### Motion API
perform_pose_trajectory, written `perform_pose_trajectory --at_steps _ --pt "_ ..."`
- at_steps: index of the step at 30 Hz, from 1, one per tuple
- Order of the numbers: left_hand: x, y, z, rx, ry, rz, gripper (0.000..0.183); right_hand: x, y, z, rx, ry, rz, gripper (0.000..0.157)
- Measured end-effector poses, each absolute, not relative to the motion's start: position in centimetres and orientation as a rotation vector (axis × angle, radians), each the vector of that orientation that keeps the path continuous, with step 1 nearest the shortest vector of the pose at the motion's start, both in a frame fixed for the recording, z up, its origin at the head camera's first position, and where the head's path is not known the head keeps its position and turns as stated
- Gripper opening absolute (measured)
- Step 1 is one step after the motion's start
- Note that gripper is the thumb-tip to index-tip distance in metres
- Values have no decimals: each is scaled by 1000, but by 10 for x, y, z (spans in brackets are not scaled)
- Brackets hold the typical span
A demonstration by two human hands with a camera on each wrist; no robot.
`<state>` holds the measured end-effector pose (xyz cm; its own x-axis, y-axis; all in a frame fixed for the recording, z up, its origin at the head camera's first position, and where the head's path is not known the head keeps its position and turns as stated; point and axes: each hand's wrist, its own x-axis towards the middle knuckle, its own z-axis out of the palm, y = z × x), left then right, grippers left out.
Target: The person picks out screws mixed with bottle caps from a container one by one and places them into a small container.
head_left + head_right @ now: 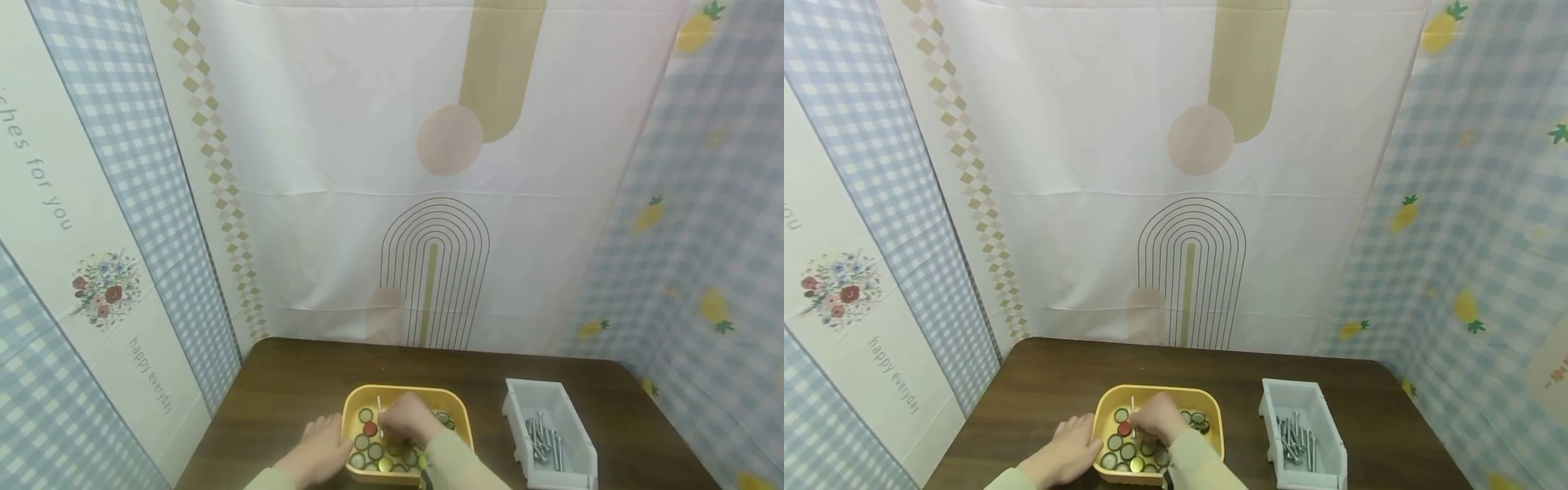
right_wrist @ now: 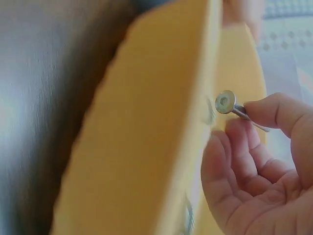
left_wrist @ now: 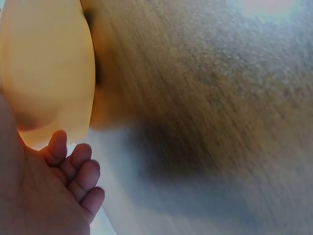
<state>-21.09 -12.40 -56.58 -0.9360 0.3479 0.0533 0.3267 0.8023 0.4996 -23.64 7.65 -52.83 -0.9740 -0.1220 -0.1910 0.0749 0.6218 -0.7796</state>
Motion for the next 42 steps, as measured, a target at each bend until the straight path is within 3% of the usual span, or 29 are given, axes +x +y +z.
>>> perform_pose_trajectory --at_steps 4,9,15,22,31,42 --pt "-210 -121 -562 559 2960 751 22 -235 107 -513 -36 2542 -1381 25" --pt "-212 -122 -561 559 2992 718 22 -234 139 -502 -42 2497 -1497 7" --pt "-214 -123 -571 543 3020 732 17 -234 184 -497 26 2569 -1440 13" --pt "-213 -123 -575 582 3024 734 17 -227 247 -499 179 2646 -1436 5" --pt "-214 -126 -573 597 3040 710 16 -221 296 -492 312 2711 -1349 21" --pt "-212 -124 -569 598 3014 727 17 -211 329 -502 346 2817 -1076 23"
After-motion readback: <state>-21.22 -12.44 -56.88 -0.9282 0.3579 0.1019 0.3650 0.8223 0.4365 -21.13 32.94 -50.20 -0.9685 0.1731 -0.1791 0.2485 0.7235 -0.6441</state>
